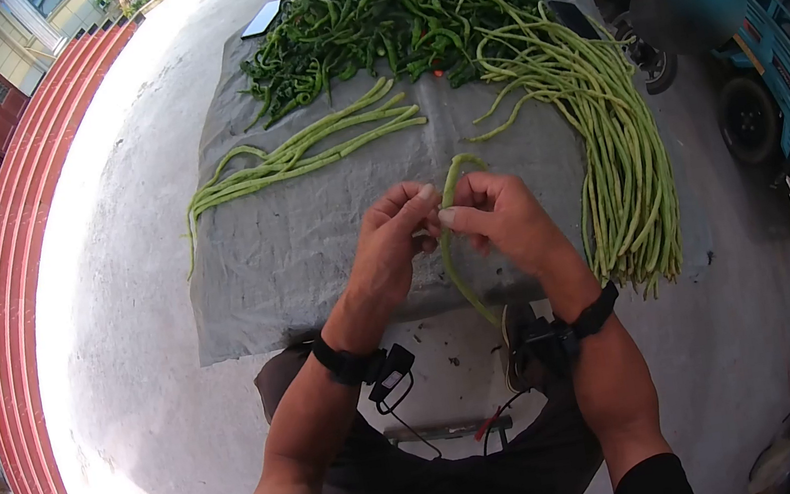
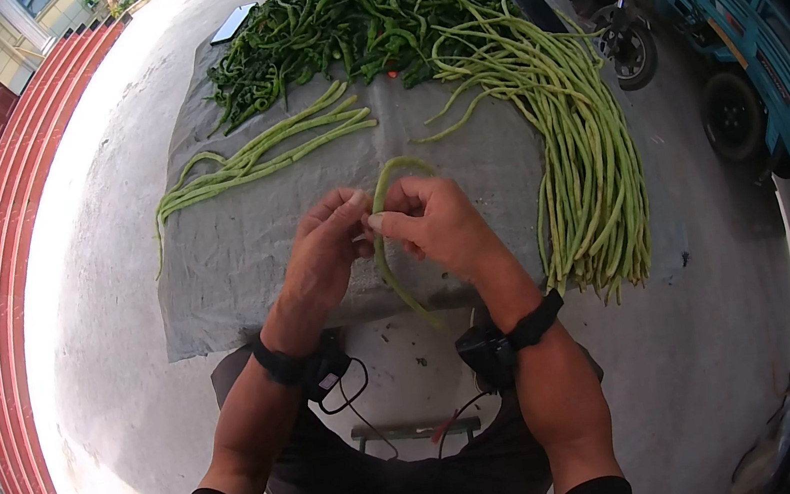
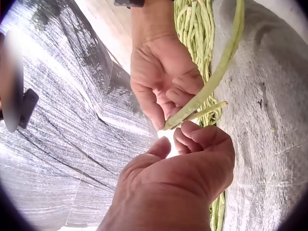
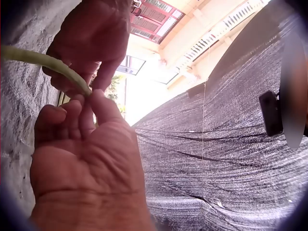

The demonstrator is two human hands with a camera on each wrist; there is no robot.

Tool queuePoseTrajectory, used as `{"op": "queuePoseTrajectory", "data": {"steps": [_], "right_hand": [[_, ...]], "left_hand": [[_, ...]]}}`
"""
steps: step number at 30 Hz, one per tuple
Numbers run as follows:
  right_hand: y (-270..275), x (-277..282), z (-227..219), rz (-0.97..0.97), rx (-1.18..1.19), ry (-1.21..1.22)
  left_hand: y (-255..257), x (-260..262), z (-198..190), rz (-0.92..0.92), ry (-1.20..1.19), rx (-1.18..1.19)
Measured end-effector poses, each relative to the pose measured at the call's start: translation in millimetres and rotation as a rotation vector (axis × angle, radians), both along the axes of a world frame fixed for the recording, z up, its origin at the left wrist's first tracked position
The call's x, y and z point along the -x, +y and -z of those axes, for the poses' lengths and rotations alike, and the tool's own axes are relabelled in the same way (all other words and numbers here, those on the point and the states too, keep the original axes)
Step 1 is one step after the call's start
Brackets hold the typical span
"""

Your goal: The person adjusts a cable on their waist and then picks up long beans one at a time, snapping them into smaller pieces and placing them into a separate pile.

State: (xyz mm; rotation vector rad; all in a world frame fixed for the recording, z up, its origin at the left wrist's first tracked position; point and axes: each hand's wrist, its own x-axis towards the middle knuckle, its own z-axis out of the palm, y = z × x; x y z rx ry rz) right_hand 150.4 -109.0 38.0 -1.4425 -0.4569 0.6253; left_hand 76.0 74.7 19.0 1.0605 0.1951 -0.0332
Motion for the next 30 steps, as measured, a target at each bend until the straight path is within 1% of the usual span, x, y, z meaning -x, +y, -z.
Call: {"op": "queuePoseTrajectory", "data": {"steps": [6,8,11,17,26,30], "right_hand": [[-3,-7,-2,0.119,-0.114,0.024],[-2,-10,-1,0.126,-0.145,0.028],[-2,-11,-1,0.125,-0.178,0.033],[-2,-12,-3,0.137,-0.197,0.048],[-3,-12,2,0.099,-0.166,0.039],[-1,-10,-5,0.098,-0.148,0.054]], "left_hand": [[0,2,-1,0.122,-0.018,-0.096],[-2,3,-6,0.158,-0.035,-0.143],[-2,4,-7,0.176,-0.058,-0.15],[-1,4,-7,0.183,-0.105,-0.184],[2,4,-5,0.173,-0.074,-0.141],[5,1,-1,0.1,-0.03,-0.098]]}}
